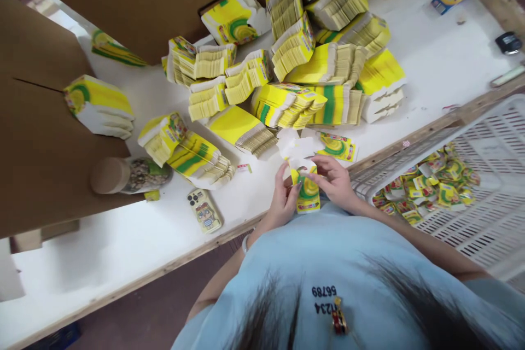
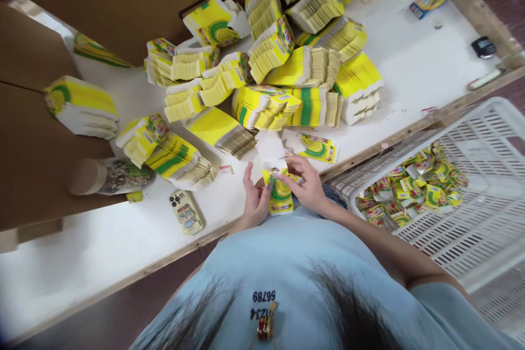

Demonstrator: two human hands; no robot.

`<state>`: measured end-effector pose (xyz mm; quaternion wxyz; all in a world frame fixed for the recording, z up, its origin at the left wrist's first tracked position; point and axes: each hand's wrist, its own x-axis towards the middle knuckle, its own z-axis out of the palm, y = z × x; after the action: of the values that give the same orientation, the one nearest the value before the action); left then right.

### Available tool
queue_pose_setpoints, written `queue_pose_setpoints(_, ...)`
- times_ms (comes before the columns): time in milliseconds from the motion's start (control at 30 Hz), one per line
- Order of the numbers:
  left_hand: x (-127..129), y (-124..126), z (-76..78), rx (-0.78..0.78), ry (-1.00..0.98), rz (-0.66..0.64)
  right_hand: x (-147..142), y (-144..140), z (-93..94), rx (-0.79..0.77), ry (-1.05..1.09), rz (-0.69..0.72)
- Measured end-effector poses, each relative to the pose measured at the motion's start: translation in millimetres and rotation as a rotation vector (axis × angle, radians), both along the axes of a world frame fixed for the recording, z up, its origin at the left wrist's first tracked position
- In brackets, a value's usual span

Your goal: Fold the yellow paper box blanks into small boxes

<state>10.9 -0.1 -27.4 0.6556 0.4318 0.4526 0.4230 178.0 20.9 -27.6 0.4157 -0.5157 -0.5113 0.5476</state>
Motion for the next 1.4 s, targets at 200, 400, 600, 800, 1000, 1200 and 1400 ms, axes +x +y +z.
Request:
queue_pose_setpoints(200, -15, 6, 6.5, -0.047, -0.004, -0.159, 10, 10, 10.0, 0.03, -0.046, 0.091)
queue_pose_setpoints(400, -10, 9, 9.2, -0.016, 0.06, -0.038, 23, 8, 15.7, 0.215, -0.169, 0.087)
queue_pose_setpoints(600, -14, 11, 19.4, -0.042, 0.216, -0.057, 34, 8, 27.7, 0.23, -0.135, 0.291)
queue_pose_setpoints(800, -8, 13, 24.7, -0.033, 0.254, -0.032, 23, 6, 47.9, -0.207, -0.037, 0.354)
queue_pose_setpoints(1000, -11, 9, 22.1, 0.03, 0.329, -0.063, 32, 20, 53.6, -0.333, 0.052, 0.51)
queue_pose_setpoints(1200, -28, 33, 22.2, 0.318, 0.534, -0.285, 55, 22, 44.3, -0.348, 0.135, 0.404)
queue_pose_setpoints(1400, -26, 109, 12.5, 0.318, 1.273, -0.02, 166, 9, 64.4, -0.189, -1.0, 0.123)
